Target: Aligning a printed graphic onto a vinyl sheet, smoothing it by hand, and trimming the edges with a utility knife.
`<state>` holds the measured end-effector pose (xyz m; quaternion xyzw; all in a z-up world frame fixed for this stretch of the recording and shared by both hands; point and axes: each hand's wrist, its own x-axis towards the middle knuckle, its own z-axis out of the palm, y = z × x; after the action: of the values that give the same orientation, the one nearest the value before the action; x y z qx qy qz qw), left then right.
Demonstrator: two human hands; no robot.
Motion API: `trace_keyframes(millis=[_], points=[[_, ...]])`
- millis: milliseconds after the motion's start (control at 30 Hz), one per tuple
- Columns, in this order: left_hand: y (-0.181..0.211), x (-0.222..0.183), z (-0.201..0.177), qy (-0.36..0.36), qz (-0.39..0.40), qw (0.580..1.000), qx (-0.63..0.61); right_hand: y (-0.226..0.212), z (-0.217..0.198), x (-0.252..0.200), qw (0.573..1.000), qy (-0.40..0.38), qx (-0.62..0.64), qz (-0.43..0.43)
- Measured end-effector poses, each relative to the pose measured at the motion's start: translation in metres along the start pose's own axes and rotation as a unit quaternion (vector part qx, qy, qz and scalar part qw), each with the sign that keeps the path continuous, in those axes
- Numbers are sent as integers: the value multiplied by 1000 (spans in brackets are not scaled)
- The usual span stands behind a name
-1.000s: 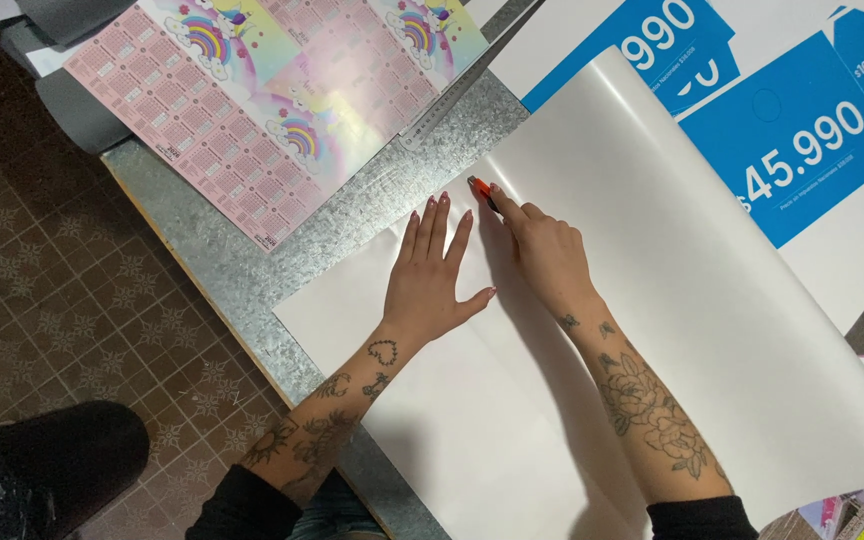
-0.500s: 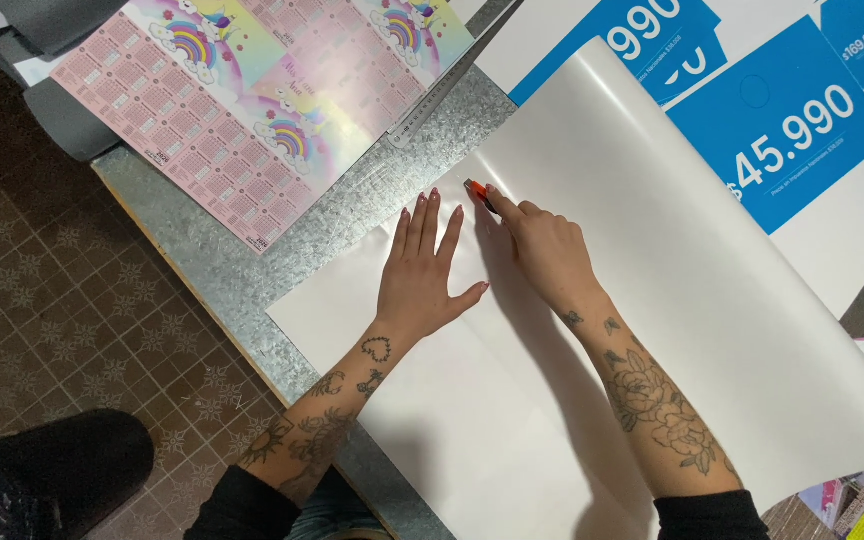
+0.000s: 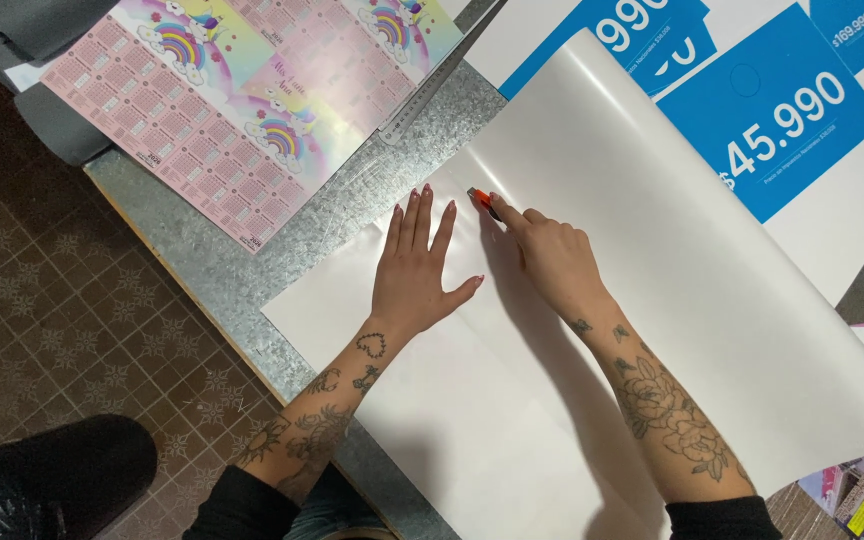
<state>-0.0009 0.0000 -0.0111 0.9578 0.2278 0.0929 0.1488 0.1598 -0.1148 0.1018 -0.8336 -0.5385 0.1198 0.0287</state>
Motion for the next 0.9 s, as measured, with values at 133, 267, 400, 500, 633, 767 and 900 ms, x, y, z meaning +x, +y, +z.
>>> trace_keyframes(millis=[133,267,400,500,633,767,900], points=[[1,-1,0,-7,-4,1000,5,4,2,-7,1000,-7,-8,10],[0,-1,1,-10,0,1000,4,4,-3,-15,1000,-14,-4,13],[0,-1,0,0,3,1000,2,9,0,-20,999,-20,-23,13],[-1,-1,0,2,4,1000,4,3,-12,-27,999,-29,-19,17],[-1,-1,0,-7,3,1000,-2,11,-7,-32,998,-39,-49,5],[-1,-1,-1,-6,3,1000,8,15,-9,-39,998,-41,-52,7],[-2,-1,0,-8,3,1000,-4,29,4,-46,997,-45,-56,15]])
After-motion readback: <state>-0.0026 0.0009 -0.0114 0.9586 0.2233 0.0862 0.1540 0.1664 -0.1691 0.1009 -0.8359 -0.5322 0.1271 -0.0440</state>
